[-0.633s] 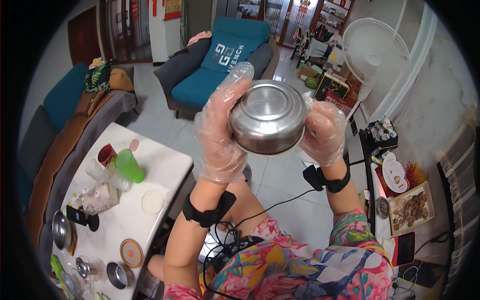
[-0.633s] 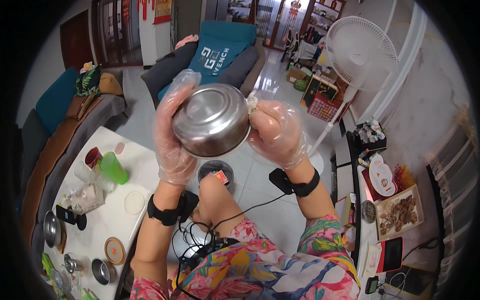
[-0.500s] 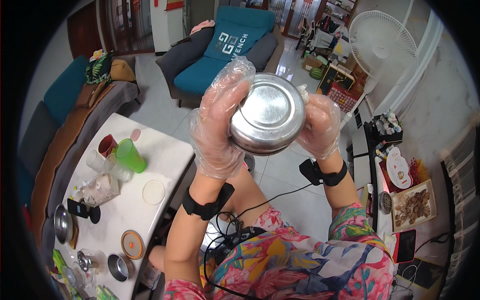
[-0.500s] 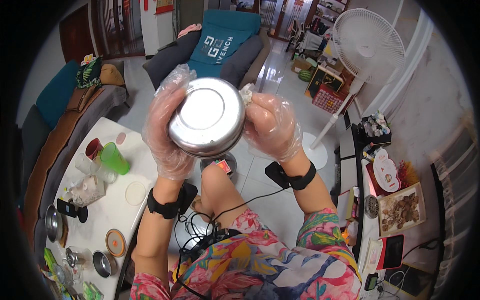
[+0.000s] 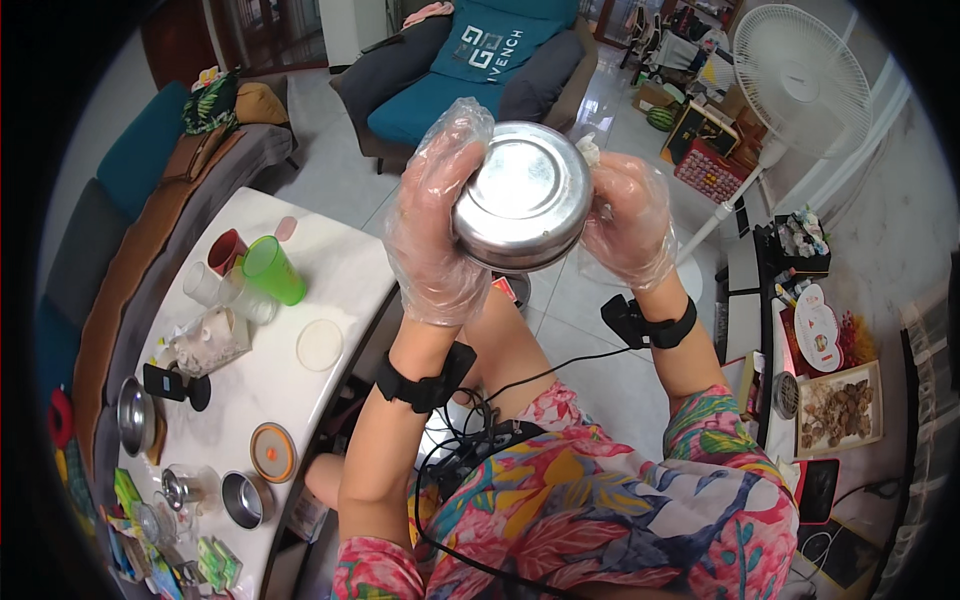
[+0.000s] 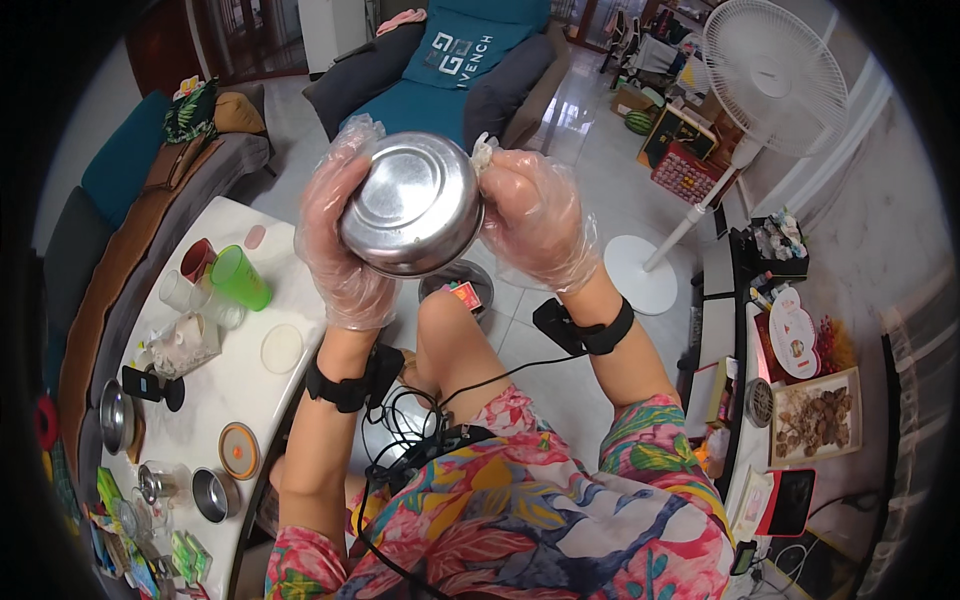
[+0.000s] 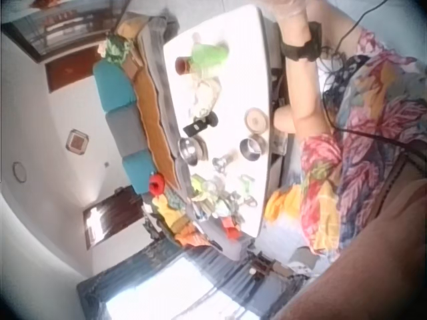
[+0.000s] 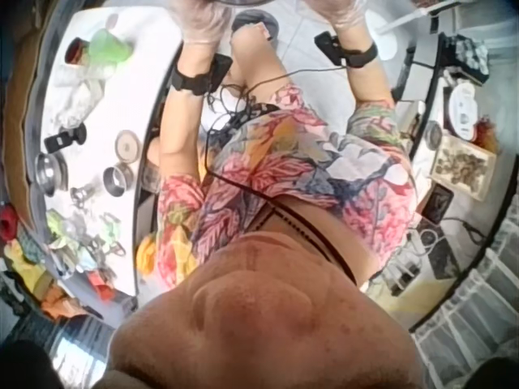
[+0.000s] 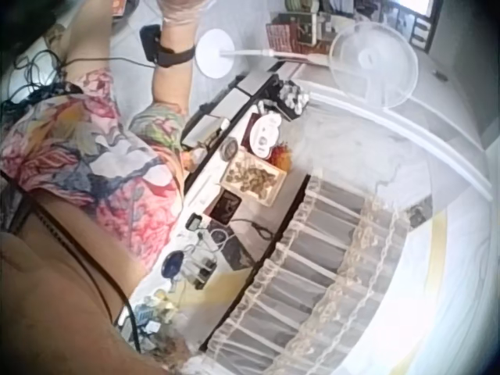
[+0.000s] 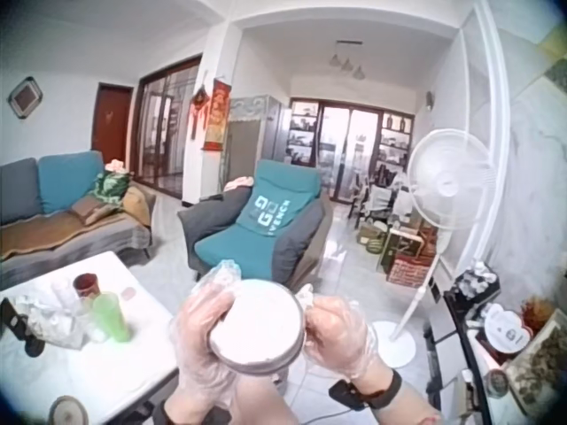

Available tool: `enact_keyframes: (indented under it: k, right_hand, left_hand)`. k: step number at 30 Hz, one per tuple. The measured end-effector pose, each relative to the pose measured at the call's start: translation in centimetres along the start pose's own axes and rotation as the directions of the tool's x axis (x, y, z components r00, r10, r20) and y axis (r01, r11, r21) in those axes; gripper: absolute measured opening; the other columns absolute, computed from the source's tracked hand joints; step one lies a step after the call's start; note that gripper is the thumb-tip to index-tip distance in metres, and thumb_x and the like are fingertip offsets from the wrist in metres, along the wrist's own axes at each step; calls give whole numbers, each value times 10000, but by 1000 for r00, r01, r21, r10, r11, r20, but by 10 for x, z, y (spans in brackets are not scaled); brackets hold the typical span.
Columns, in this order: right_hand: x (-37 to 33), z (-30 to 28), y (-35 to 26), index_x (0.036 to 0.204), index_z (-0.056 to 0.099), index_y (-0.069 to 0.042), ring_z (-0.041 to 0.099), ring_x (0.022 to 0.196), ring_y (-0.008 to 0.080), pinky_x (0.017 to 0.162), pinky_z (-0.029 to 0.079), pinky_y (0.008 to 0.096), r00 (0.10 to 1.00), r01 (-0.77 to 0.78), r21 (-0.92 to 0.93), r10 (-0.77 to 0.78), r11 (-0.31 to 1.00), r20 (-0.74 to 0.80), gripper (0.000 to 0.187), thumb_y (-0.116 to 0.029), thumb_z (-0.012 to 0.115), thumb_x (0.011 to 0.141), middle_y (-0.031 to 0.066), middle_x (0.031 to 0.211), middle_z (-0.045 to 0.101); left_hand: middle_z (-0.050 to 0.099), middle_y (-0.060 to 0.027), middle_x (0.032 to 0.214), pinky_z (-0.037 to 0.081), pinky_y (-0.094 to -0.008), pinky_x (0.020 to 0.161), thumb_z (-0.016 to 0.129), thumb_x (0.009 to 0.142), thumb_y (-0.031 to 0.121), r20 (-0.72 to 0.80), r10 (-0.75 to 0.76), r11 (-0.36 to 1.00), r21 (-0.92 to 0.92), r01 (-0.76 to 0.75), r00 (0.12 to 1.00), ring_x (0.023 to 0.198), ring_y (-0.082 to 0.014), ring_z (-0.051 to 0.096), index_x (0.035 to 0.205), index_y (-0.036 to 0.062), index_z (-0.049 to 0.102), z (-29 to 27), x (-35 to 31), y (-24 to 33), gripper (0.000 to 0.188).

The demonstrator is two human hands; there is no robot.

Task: Wiping and cleaning small metal and plastic bowl components with a white cloth while wearing plastic gloves.

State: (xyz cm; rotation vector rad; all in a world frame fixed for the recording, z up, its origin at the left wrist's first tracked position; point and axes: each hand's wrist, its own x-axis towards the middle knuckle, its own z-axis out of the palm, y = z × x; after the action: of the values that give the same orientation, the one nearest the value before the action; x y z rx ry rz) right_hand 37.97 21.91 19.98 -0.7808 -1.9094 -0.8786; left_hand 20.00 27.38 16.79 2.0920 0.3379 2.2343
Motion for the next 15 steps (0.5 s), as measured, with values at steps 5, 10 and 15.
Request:
enact_keyframes:
  k: [5,10,15]
  right_hand:
    - [-7,5,0,974,536,-70,589,770,300,639,464,364,998,-49,30,48,998,29,410,82,666,616,118,912,612]
    - [-6,3,-1,966,533,-73,590,768,303,636,465,366,998,-44,20,43,999,46,410,94,661,614,114,889,612]
    - [-1,1,-2,914,514,-66,588,665,283,553,477,350,1000,25,23,-25,999,-5,417,94,672,562,108,826,580]
  left_hand:
    - [572,-178,1160,394,-399,970,706,745,172,-6,-80,995,-69,79,997,1116,-325,530,1108,33,548,1,-8,-4,420]
    - [568,-173,1166,393,-403,972,706,744,144,-25,-85,993,-85,82,996,1112,-317,533,1106,37,545,4,-12,-6,411]
    - [577,-159,1146,390,-410,977,708,742,126,-48,-108,988,-119,102,993,1102,-307,539,1108,38,537,8,-16,-6,414]
